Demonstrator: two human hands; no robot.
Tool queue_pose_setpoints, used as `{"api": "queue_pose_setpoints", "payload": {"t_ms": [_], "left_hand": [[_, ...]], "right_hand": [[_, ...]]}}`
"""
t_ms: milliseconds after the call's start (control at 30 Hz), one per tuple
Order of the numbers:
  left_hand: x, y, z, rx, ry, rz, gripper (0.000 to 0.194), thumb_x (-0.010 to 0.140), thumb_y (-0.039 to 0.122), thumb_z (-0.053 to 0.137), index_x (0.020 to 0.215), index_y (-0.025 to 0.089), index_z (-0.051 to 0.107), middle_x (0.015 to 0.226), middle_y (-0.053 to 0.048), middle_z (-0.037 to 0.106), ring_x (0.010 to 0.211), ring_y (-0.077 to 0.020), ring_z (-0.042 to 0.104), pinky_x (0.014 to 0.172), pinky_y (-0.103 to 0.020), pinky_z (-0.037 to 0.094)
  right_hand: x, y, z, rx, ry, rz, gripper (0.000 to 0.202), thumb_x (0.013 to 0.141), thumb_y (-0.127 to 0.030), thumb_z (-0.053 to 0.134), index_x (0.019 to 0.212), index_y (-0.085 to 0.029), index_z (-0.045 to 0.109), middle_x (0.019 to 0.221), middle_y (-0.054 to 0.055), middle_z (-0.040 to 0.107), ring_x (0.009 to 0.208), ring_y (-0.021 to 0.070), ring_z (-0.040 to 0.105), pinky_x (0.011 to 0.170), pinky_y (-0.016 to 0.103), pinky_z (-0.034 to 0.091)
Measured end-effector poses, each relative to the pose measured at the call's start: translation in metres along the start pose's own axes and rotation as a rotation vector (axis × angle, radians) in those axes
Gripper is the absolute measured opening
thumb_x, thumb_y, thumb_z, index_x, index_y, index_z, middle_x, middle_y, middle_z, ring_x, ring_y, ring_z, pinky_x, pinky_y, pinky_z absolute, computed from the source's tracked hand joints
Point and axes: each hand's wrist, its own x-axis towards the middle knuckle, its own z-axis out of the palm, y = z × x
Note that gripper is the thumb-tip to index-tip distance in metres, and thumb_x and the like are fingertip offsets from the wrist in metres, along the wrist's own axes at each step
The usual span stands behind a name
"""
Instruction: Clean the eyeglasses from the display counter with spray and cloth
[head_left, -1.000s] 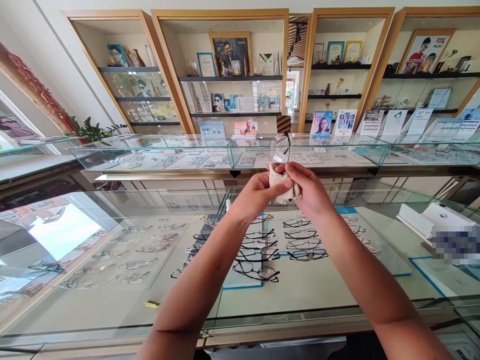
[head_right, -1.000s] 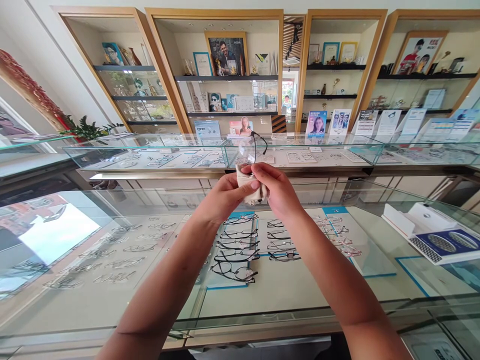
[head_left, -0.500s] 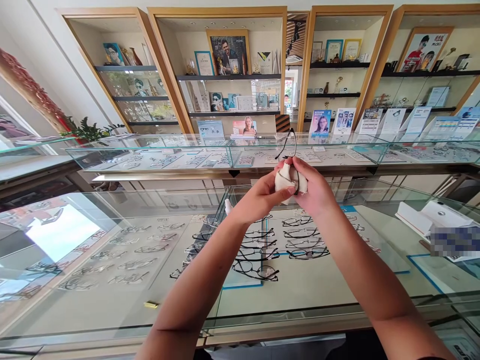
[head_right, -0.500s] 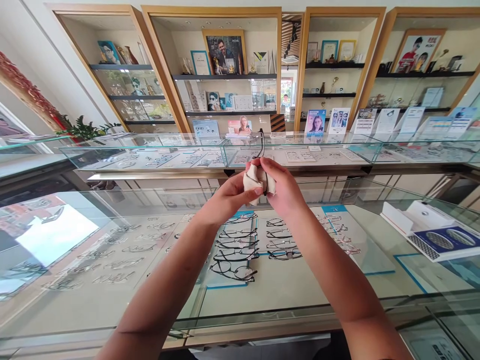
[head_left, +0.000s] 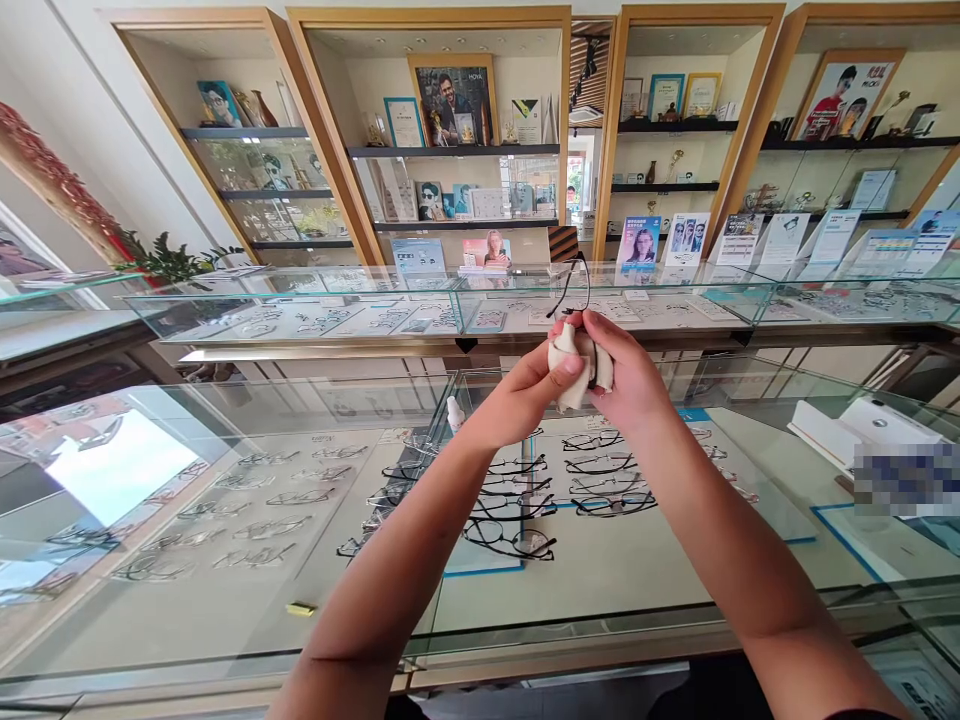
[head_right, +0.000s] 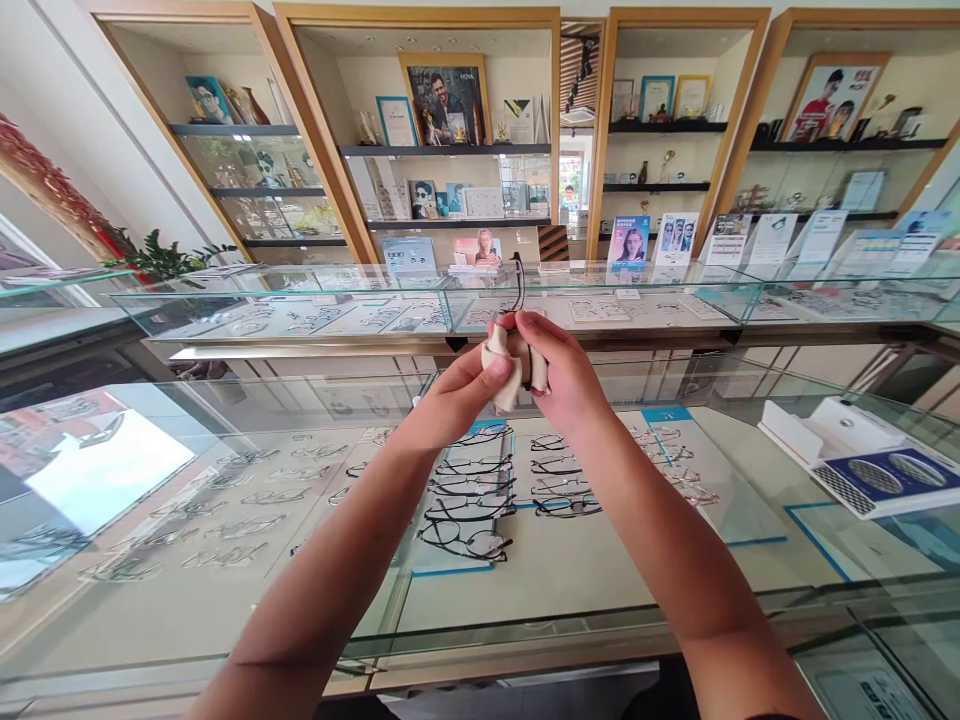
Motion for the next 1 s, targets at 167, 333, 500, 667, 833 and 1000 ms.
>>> {"api": "queue_pose_setpoints", "payload": {"t_ms": [167,333,500,667,833,1000], "left_hand": [[0.002,0.007,0.005,0.059,0.013,0.032,0.037,0.098,0.055,0.084,0.099,0.021,0.068,0.077,0.001,0.055,0.072,-0.0143,0.047,0.068,-0.028,0.045],[0.004,0.003,0.012,0.09,0.133,0.047,0.05,0.093,0.062,0.086,0.083,0.02,0.061,0.069,0.003,0.051,0.062,-0.0105,0.039,0.057,-0.027,0.034],[0.005,-0.004,0.017,0.114,0.288,0.076,0.061,0.09,0.073,0.085,0.074,0.02,0.058,0.064,0.004,0.05,0.059,-0.0097,0.037,0.055,-0.027,0.032],[0.005,-0.003,0.017,0.109,0.35,0.092,0.069,0.092,0.078,0.08,0.064,0.02,0.053,0.058,0.003,0.047,0.055,-0.0091,0.036,0.052,-0.028,0.028],[0.006,0.003,0.014,0.051,0.427,0.143,0.072,0.093,0.077,0.08,0.063,0.022,0.044,0.057,0.006,0.033,0.052,-0.0075,0.023,0.049,-0.028,0.021],[0.006,-0.001,0.008,-0.013,0.447,0.175,0.067,0.095,0.074,0.08,0.067,0.022,0.047,0.06,0.006,0.03,0.053,-0.008,0.022,0.049,-0.029,0.022]], "right_hand": [[0.001,0.001,0.001,-0.005,0.009,-0.041,0.033,0.078,-0.059,0.096,0.088,-0.031,0.081,0.1,0.004,0.082,0.105,0.0256,0.076,0.083,0.038,0.063],[-0.001,0.007,0.006,-0.018,0.001,-0.07,0.036,0.079,-0.062,0.095,0.089,-0.03,0.08,0.102,0.004,0.083,0.11,0.0262,0.076,0.094,0.042,0.064],[-0.003,0.011,0.01,-0.043,0.008,-0.089,0.033,0.081,-0.062,0.092,0.092,-0.032,0.085,0.103,0.003,0.085,0.103,0.0245,0.077,0.088,0.04,0.064],[-0.008,0.011,0.011,-0.137,-0.003,-0.103,0.031,0.087,-0.061,0.088,0.101,-0.033,0.09,0.113,0.003,0.087,0.109,0.0263,0.079,0.085,0.04,0.065],[-0.012,0.014,0.015,-0.274,-0.151,-0.257,0.036,0.105,-0.059,0.073,0.134,-0.042,0.084,0.152,-0.004,0.078,0.15,0.0262,0.066,0.131,0.047,0.051],[-0.012,0.009,0.01,-0.374,-0.382,-0.321,0.044,0.115,-0.054,0.059,0.157,-0.048,0.068,0.173,-0.012,0.06,0.17,0.0223,0.044,0.148,0.049,0.027]]}}
